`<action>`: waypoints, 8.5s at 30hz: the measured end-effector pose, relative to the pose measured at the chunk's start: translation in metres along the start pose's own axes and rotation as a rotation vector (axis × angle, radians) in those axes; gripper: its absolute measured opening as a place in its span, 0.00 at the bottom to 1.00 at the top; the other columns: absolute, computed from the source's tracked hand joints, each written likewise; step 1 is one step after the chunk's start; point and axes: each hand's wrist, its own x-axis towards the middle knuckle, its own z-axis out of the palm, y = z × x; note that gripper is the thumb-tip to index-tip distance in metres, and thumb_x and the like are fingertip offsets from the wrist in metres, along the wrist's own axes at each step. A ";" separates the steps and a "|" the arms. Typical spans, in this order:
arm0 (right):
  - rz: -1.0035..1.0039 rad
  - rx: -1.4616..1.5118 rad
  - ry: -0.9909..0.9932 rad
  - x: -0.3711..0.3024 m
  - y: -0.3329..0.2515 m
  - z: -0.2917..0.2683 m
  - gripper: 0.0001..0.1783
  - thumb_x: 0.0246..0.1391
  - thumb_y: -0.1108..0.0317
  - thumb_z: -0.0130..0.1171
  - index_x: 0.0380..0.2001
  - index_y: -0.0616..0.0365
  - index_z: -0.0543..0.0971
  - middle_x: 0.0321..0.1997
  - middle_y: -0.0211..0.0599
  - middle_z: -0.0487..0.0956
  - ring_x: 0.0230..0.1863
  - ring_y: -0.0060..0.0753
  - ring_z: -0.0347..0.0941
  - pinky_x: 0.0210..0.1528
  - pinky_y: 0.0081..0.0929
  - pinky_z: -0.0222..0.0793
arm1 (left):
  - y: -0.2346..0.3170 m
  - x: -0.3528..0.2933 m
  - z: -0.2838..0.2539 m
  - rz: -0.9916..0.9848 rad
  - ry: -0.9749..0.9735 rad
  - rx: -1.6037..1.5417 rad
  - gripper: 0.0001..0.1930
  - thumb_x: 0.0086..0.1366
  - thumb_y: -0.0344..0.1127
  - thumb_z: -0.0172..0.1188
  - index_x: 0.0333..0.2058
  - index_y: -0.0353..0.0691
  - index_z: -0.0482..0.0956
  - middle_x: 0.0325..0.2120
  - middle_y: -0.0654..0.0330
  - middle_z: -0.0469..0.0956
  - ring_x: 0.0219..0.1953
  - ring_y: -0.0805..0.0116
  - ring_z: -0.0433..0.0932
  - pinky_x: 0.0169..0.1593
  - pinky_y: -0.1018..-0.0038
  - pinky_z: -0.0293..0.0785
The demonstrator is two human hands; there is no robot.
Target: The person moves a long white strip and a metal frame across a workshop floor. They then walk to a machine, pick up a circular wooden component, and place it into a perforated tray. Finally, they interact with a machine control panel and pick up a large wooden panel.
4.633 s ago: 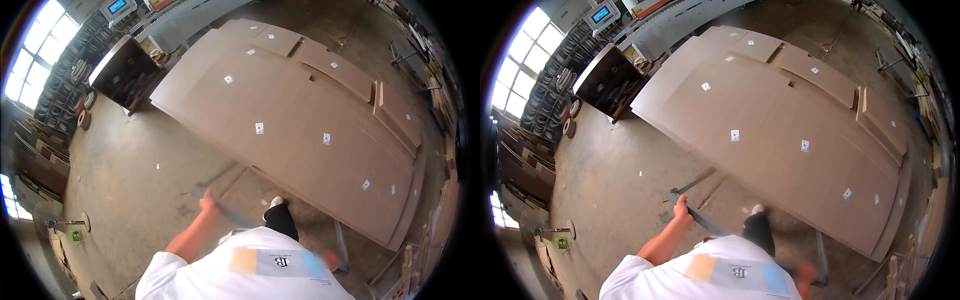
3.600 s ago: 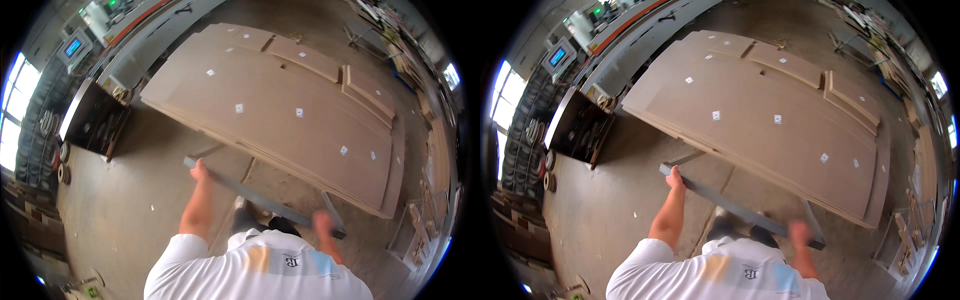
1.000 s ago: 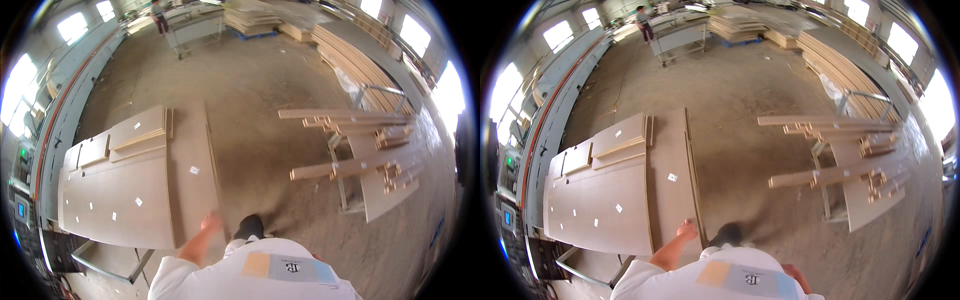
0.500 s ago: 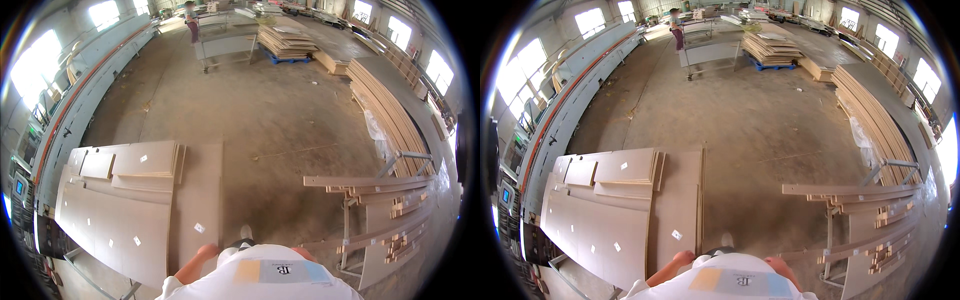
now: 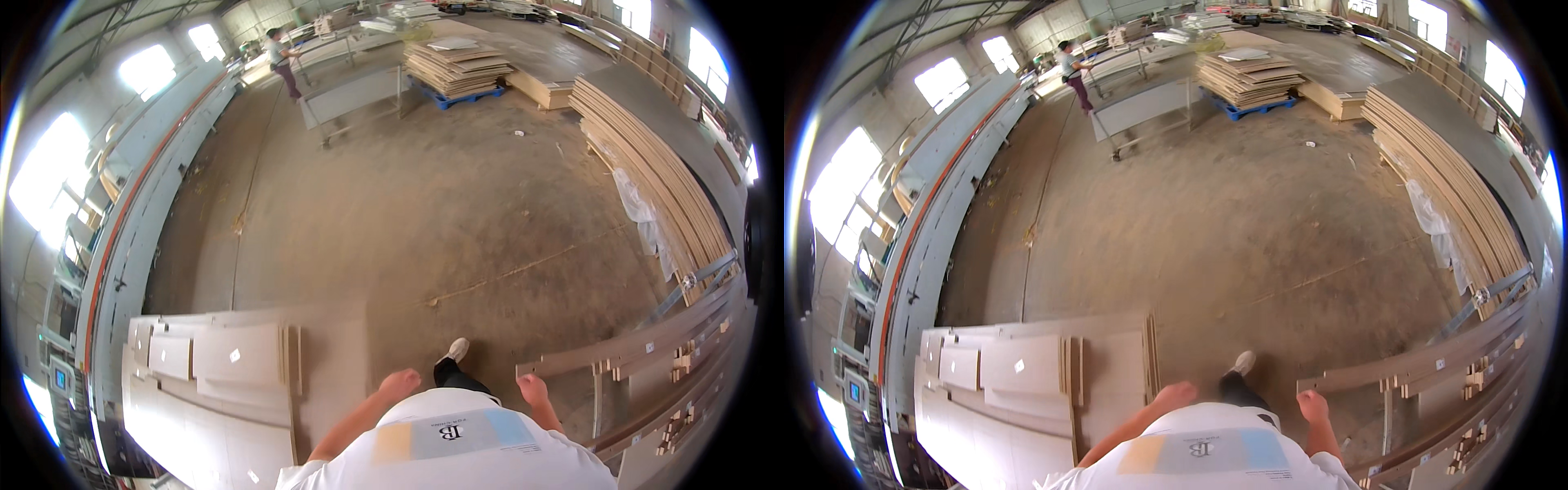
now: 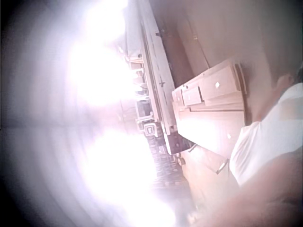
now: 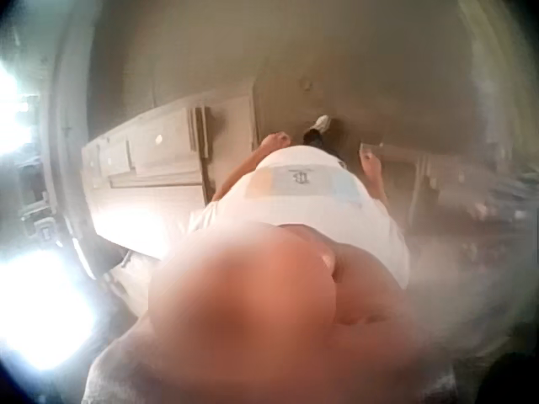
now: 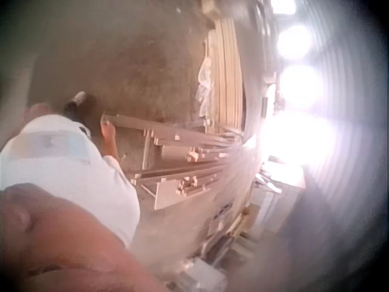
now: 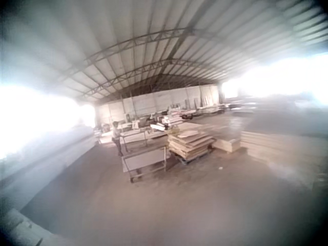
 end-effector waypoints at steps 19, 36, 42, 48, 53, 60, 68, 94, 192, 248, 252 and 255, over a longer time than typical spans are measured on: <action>-0.265 0.355 -0.557 0.253 -0.110 -0.173 0.20 0.64 0.52 0.57 0.46 0.57 0.85 0.42 0.40 0.86 0.41 0.34 0.82 0.45 0.38 0.76 | -0.208 0.363 -0.132 0.866 -0.477 0.806 0.10 0.59 0.45 0.67 0.38 0.52 0.85 0.53 0.65 0.79 0.57 0.62 0.77 0.47 0.61 0.83; 0.913 0.803 0.537 0.392 -0.048 -0.310 0.19 0.61 0.51 0.56 0.34 0.51 0.88 0.33 0.31 0.88 0.36 0.31 0.84 0.43 0.32 0.78 | 0.172 1.083 -0.309 0.356 -0.500 0.417 0.14 0.67 0.43 0.58 0.48 0.51 0.84 0.46 0.59 0.84 0.50 0.55 0.82 0.51 0.56 0.78; 1.164 0.683 0.812 0.441 -0.008 -0.405 0.21 0.61 0.46 0.58 0.28 0.50 0.86 0.29 0.37 0.85 0.33 0.41 0.83 0.39 0.39 0.77 | 0.374 1.167 -0.249 0.436 -0.632 0.249 0.16 0.68 0.46 0.58 0.51 0.54 0.84 0.51 0.59 0.83 0.54 0.56 0.81 0.56 0.54 0.76; 1.083 0.303 1.399 0.463 0.121 -0.555 0.16 0.60 0.51 0.62 0.28 0.51 0.84 0.30 0.39 0.84 0.33 0.49 0.81 0.38 0.46 0.76 | 0.510 1.187 -0.168 0.788 -0.866 0.398 0.19 0.69 0.49 0.56 0.55 0.54 0.84 0.54 0.59 0.83 0.56 0.55 0.81 0.61 0.55 0.74; 1.112 -0.131 1.505 0.436 0.229 -0.691 0.17 0.58 0.53 0.64 0.44 0.51 0.83 0.45 0.36 0.85 0.52 0.49 0.78 0.53 0.45 0.73 | 0.679 1.180 -0.139 0.569 -0.818 0.416 0.21 0.69 0.49 0.57 0.54 0.47 0.84 0.49 0.54 0.85 0.52 0.53 0.83 0.58 0.62 0.76; 1.652 0.058 1.179 0.435 0.354 -0.735 0.35 0.53 0.41 0.65 0.58 0.51 0.77 0.50 0.42 0.84 0.57 0.51 0.77 0.59 0.47 0.72 | 0.853 1.261 -0.028 0.671 -0.959 0.384 0.18 0.71 0.46 0.56 0.50 0.43 0.85 0.47 0.50 0.85 0.47 0.51 0.83 0.53 0.60 0.78; 1.875 0.320 0.925 0.441 0.355 -0.787 0.38 0.47 0.32 0.67 0.47 0.53 0.84 0.45 0.42 0.85 0.51 0.52 0.80 0.55 0.48 0.74 | 1.202 1.222 0.139 1.473 -0.938 0.360 0.16 0.70 0.44 0.61 0.51 0.43 0.81 0.46 0.51 0.85 0.47 0.48 0.83 0.51 0.57 0.79; 1.916 0.425 0.925 0.429 0.368 -0.769 0.39 0.45 0.28 0.65 0.47 0.50 0.83 0.36 0.43 0.86 0.44 0.50 0.82 0.49 0.44 0.77 | 1.462 1.055 0.290 2.423 -0.607 0.063 0.12 0.64 0.39 0.58 0.21 0.44 0.76 0.24 0.61 0.79 0.35 0.57 0.75 0.60 0.57 0.65; 2.202 0.652 1.091 -0.045 0.880 -0.841 0.29 0.26 0.36 0.76 0.25 0.47 0.84 0.20 0.29 0.81 0.23 0.39 0.80 0.27 0.37 0.72 | 1.821 0.578 0.903 2.550 -1.197 0.323 0.11 0.58 0.37 0.55 0.18 0.43 0.75 0.22 0.59 0.78 0.35 0.56 0.75 0.50 0.59 0.66; 2.489 0.748 1.300 -0.831 1.027 -0.449 0.31 0.38 0.32 0.71 0.26 0.50 0.84 0.22 0.33 0.83 0.25 0.42 0.81 0.29 0.39 0.75 | 1.647 -0.375 1.371 2.825 -1.437 0.336 0.11 0.62 0.39 0.53 0.23 0.43 0.78 0.29 0.59 0.82 0.41 0.54 0.76 0.57 0.58 0.65; 2.534 0.779 1.307 -0.876 1.046 -0.410 0.32 0.37 0.31 0.72 0.29 0.49 0.86 0.22 0.32 0.83 0.26 0.40 0.82 0.29 0.39 0.76 | 1.624 -0.447 1.414 2.884 -1.437 0.348 0.12 0.63 0.39 0.53 0.26 0.42 0.81 0.30 0.58 0.82 0.42 0.52 0.76 0.59 0.57 0.65; 2.575 0.723 1.300 -0.918 1.055 -0.382 0.32 0.37 0.31 0.71 0.30 0.49 0.86 0.23 0.33 0.84 0.27 0.41 0.83 0.31 0.39 0.77 | 1.604 -0.497 1.439 2.916 -1.372 0.426 0.14 0.65 0.40 0.51 0.30 0.40 0.83 0.34 0.56 0.84 0.46 0.51 0.76 0.63 0.56 0.63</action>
